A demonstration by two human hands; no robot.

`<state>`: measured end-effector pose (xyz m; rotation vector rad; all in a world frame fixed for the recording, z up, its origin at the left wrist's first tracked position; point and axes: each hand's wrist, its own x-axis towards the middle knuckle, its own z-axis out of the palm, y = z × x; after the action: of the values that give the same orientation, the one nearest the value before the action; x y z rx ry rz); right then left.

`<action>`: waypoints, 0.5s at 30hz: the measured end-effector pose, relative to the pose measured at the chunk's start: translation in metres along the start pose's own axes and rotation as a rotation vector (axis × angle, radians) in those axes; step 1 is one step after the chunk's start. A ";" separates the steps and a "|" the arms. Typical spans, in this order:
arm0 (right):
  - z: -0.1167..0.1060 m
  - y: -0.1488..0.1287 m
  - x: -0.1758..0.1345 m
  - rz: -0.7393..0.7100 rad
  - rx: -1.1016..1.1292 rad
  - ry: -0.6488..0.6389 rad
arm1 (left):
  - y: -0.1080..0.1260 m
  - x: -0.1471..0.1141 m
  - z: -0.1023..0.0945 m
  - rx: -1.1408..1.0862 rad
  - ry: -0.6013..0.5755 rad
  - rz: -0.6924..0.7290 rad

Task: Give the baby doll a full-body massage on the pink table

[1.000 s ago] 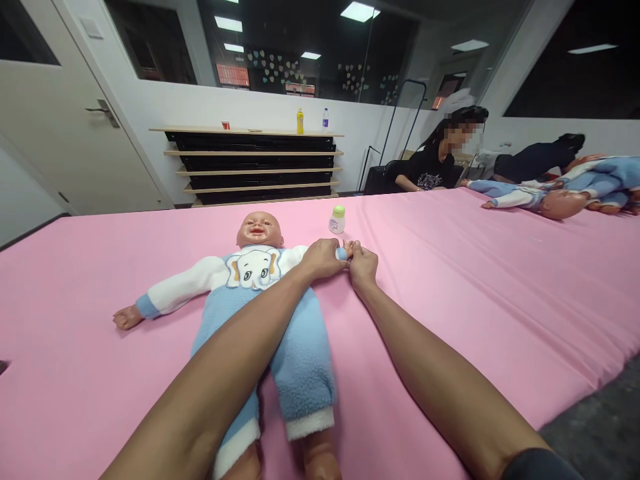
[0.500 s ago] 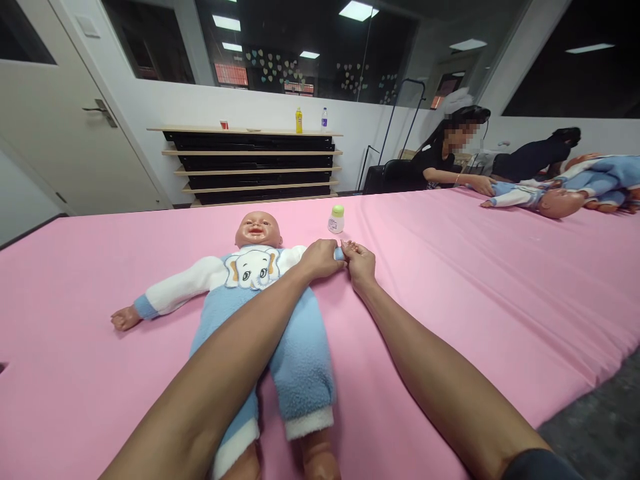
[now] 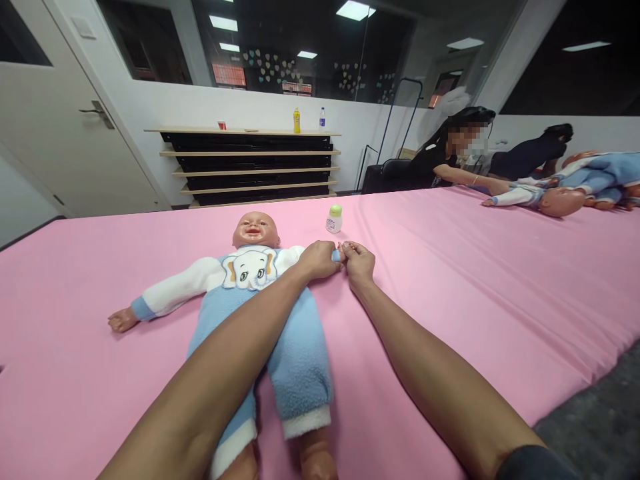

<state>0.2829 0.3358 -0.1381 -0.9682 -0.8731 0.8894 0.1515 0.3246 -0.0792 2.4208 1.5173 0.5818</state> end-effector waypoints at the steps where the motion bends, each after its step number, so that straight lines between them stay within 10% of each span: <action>1: -0.001 0.001 0.001 0.000 -0.013 0.004 | 0.000 0.000 0.000 -0.003 -0.001 0.000; 15: -0.002 -0.001 0.000 -0.080 -0.259 0.019 | -0.004 0.003 0.000 -0.022 0.058 -0.007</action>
<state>0.2852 0.3343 -0.1376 -1.1543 -1.0209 0.7092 0.1494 0.3289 -0.0807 2.4014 1.5333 0.6697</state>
